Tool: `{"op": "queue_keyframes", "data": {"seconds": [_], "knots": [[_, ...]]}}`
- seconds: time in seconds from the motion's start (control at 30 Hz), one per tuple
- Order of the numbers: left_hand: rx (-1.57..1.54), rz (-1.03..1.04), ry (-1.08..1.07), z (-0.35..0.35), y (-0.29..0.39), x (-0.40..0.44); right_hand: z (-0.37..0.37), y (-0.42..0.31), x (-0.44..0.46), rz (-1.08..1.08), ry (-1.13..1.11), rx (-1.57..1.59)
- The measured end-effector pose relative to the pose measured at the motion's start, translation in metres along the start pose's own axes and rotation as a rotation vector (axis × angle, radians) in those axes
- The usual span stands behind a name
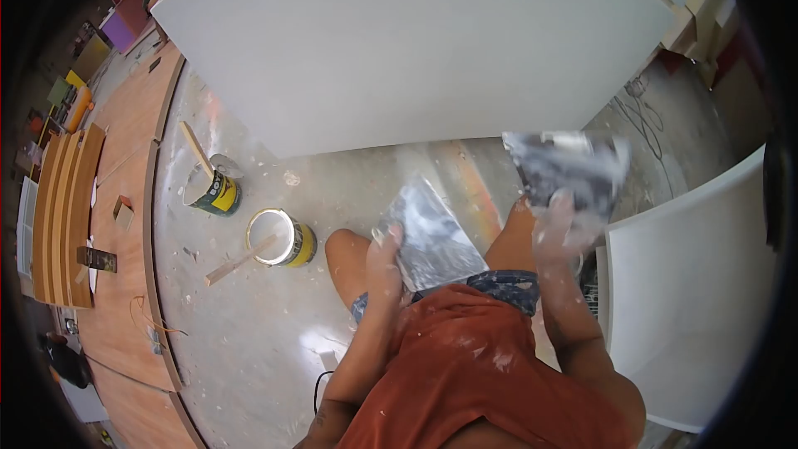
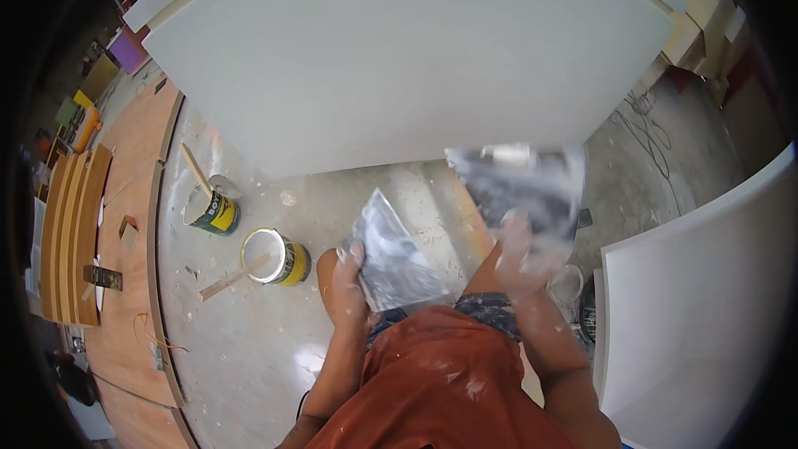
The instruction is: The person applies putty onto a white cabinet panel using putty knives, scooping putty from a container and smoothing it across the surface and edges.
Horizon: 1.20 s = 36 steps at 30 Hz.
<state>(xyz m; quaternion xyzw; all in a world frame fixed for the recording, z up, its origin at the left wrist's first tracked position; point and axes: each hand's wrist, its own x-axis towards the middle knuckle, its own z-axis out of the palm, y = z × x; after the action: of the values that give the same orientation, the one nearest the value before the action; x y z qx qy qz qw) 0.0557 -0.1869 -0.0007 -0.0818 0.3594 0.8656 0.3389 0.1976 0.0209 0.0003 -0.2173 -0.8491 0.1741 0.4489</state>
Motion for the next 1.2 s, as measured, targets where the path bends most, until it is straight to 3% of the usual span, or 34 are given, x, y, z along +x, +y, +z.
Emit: {"op": "queue_keyframes", "data": {"seconds": [0.07, 0.1, 0.13, 0.17, 0.23, 0.27, 0.3, 0.37, 0.4, 0.43, 0.5, 0.53, 0.63, 0.7, 0.73, 0.77, 0.83, 0.87, 0.93, 0.97, 1.03, 1.2], "knots": [[-0.146, -0.111, -0.04, -0.004, 0.002, 0.008, 0.005, -0.004, -0.005, 0.236, -0.162, 0.306], [-0.29, -0.228, -0.082, -0.005, 0.002, 0.011, 0.009, -0.043, 0.017, -0.138, -0.273, 0.312], [-0.253, -0.193, -0.032, 0.003, -0.003, 0.011, 0.013, -0.066, 0.03, -0.511, -0.378, 0.308], [-0.253, -0.2, -0.031, 0.003, -0.001, 0.006, 0.016, -0.07, 0.031, -0.506, -0.38, 0.303], [0.031, -0.05, -0.116, 0.002, -0.003, 0.005, 0.029, -0.061, 0.022, -0.325, -0.854, -0.183], [0.035, -0.05, -0.128, 0.004, -0.003, 0.006, 0.03, -0.059, 0.023, -0.2, -0.881, -0.104], [0.006, -0.066, -0.123, 0.006, -0.002, 0.004, 0.027, -0.057, 0.023, -0.2, -0.88, -0.106], [-0.024, -0.081, -0.113, 0.007, -0.004, 0.001, 0.016, -0.06, 0.027, 0.178, -0.652, 0.235], [-0.135, -0.14, -0.12, 0.011, -0.002, -0.001, 0.013, -0.061, 0.023, 0.177, -0.649, 0.237], [-0.245, -0.199, -0.132, 0.013, -0.004, 0.002, 0.011, -0.056, 0.014, 0.025, -0.428, 0.229], [-0.228, -0.182, -0.154, 0.01, -0.02, 0.01, 0.01, -0.065, 0.015, -0.114, -0.205, 0.21], [-0.213, -0.163, -0.171, 0.008, -0.026, 0.013, 0.015, -0.074, 0.017, -0.091, -0.275, 0.371], [0.049, -0.041, -0.129, 0.014, -0.019, 0.01, 0.022, -0.052, 0.005, -0.068, -0.478, 0.343], [0.07, -0.018, -0.134, 0.012, -0.013, 0.011, 0.024, -0.043, 0.004, 0.165, -0.699, 0.104], [0.014, -0.073, -0.096, 0.012, -0.012, 0.012, 0.019, -0.043, 0.002, 0.168, -0.701, 0.102], [-0.038, -0.132, -0.058, 0.011, -0.013, 0.01, 0.006, -0.054, 0.005, 0.195, -0.472, 0.19], [-0.159, -0.162, -0.115, 0.014, -0.016, 0.014, 0.007, -0.069, 0.011, 0.21, -0.233, 0.269], [-0.183, -0.159, -0.12, 0.014, -0.021, 0.017, 0.017, -0.08, 0.012, 0.182, -0.098, 0.504], [-0.205, -0.16, -0.116, 0.012, -0.025, 0.019, 0.023, -0.068, 0.004, 0.04, -0.147, 0.539], [-0.039, -0.102, -0.083, 0.014, -0.023, 0.019, 0.02, -0.059, 0.004, 0.045, -0.147, 0.539], [0.126, -0.04, -0.052, 0.013, -0.021, 0.02, 0.016, -0.043, 0.013, 0.086, -0.43, 0.239], [-0.095, -0.11, -0.073, 0.013, -0.025, 0.02, 0.01, -0.055, 0.013, -0.057, -0.297, 0.251]]}}
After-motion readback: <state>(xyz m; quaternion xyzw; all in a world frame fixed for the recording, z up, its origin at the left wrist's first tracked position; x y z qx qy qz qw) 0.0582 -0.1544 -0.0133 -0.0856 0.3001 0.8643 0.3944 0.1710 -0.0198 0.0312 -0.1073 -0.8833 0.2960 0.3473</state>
